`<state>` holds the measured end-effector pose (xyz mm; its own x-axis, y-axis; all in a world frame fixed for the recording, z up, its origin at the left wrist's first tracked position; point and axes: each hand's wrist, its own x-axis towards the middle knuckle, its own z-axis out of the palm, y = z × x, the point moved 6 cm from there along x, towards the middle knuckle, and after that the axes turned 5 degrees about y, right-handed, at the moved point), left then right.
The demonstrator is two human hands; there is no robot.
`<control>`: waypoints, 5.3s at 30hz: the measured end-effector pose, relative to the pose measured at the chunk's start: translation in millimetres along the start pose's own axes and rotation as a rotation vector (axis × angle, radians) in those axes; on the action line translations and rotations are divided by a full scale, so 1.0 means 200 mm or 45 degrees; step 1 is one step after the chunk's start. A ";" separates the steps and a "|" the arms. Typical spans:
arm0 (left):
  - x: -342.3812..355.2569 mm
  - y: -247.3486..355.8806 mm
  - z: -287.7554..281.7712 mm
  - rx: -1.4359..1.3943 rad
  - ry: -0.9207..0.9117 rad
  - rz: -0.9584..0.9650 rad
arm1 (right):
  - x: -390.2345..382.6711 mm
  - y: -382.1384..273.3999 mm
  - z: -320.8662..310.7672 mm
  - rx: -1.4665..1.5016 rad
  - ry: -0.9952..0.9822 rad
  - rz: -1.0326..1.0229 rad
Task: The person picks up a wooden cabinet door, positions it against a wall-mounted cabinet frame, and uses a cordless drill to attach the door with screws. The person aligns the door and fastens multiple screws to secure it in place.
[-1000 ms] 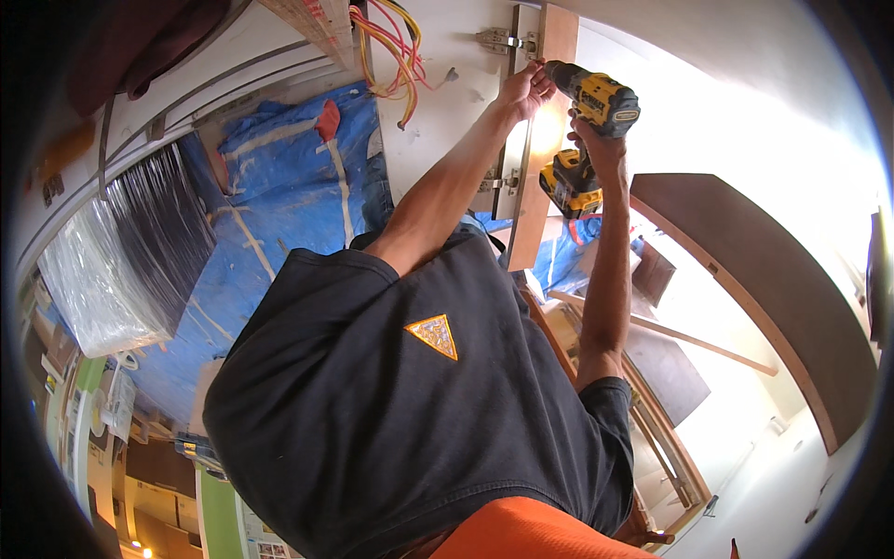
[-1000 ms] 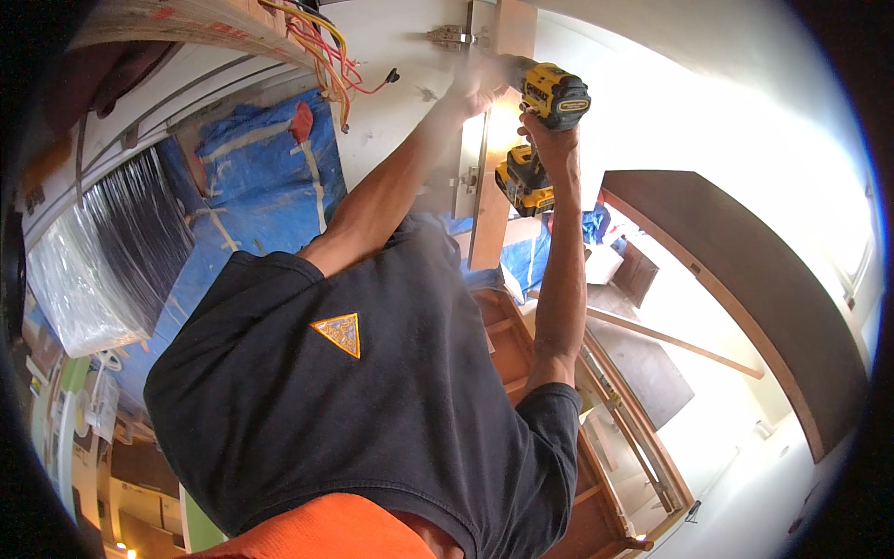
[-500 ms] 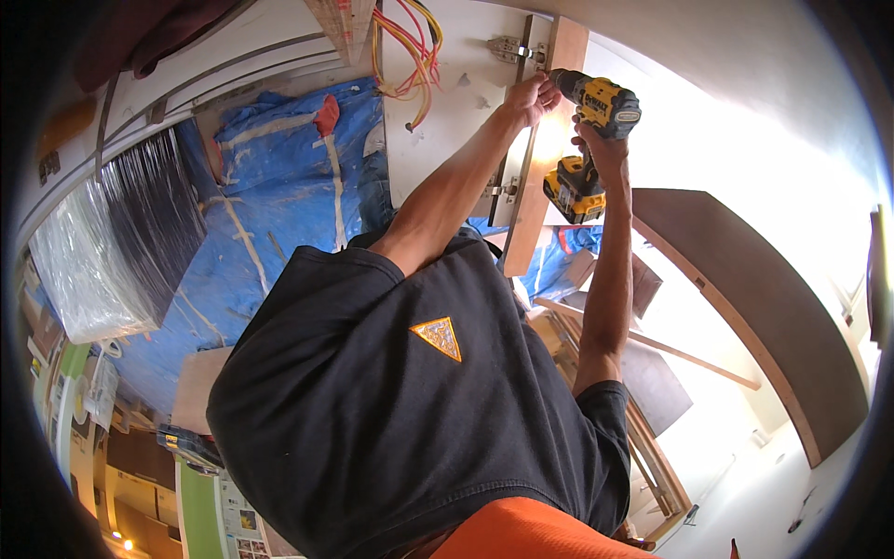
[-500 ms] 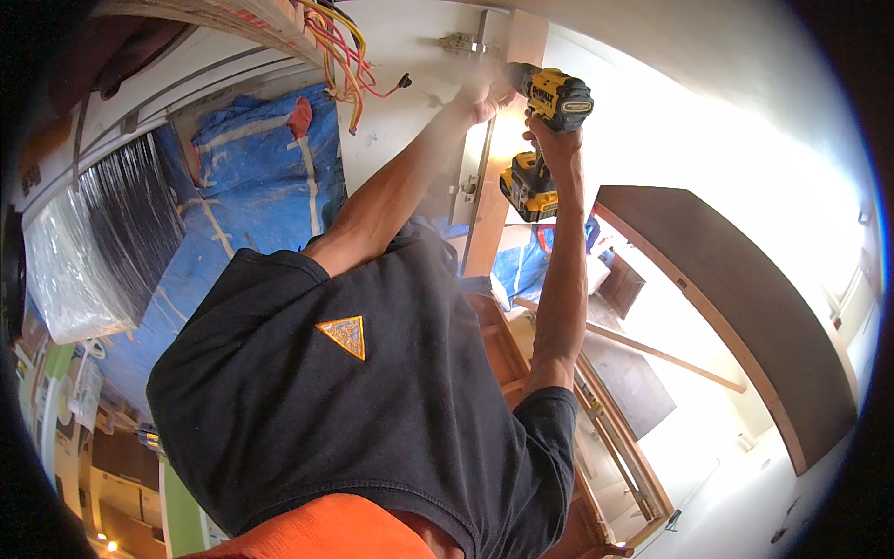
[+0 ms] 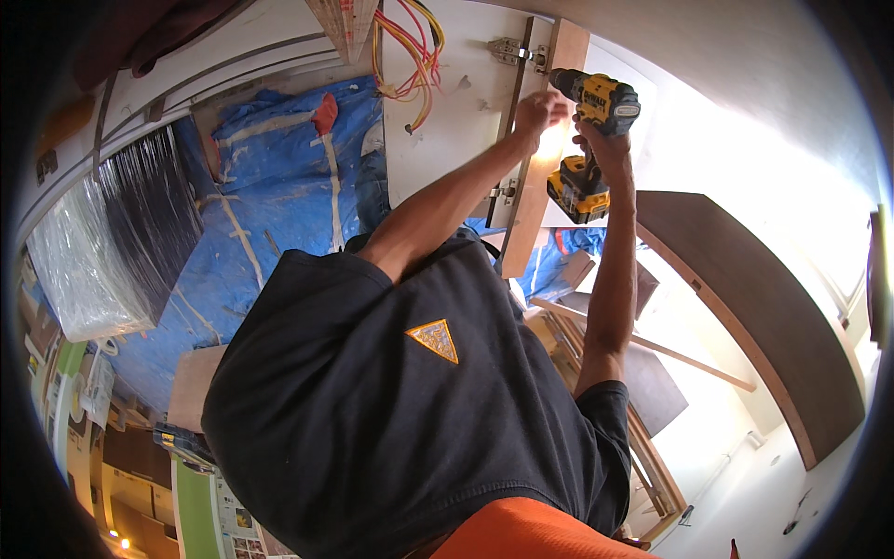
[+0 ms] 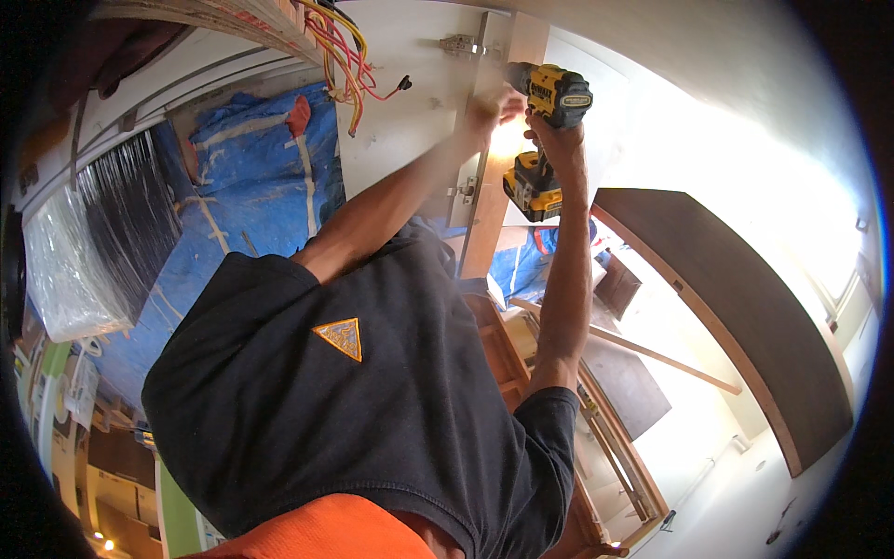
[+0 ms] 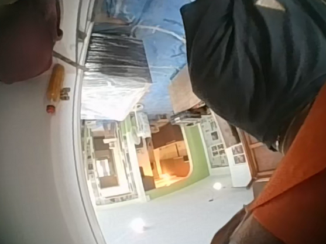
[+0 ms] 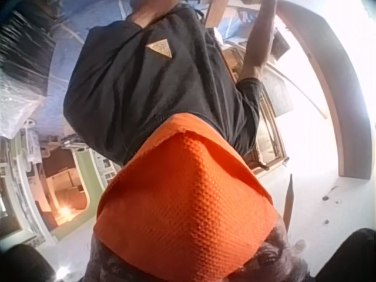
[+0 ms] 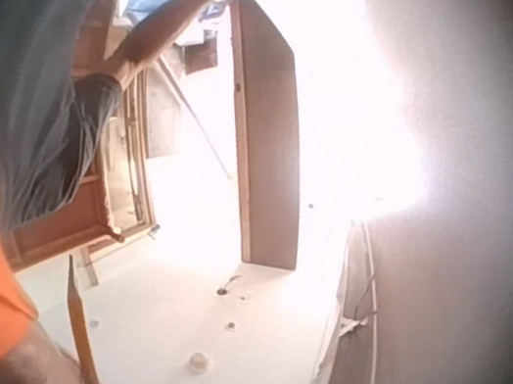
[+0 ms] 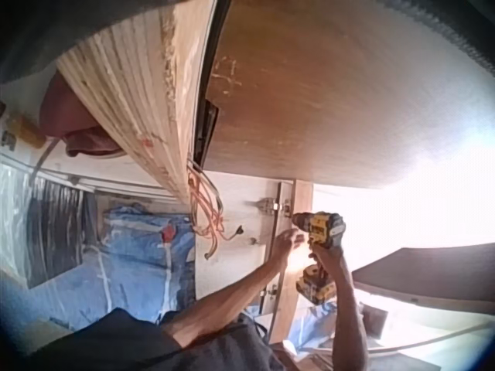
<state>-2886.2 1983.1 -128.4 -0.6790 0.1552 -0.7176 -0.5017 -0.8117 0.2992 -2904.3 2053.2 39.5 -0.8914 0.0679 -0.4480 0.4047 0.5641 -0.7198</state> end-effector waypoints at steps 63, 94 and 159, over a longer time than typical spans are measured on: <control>0.29 -0.32 0.16 1.759 -0.797 0.981 | 0.16 -0.07 -0.08 -0.370 -0.216 0.195; 0.14 -0.14 0.15 1.198 -0.686 0.765 | 0.14 -0.07 -0.09 -0.362 -0.197 0.179; -0.02 -0.12 0.24 -0.307 -1.357 -0.130 | -0.15 0.07 -0.20 0.331 0.122 0.167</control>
<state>-2896.6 2028.2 -102.1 -0.8133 0.5410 0.2143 -0.5429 -0.8380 0.0552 -2879.5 2092.2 63.6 -0.8383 0.2107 -0.5028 0.5452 0.3163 -0.7764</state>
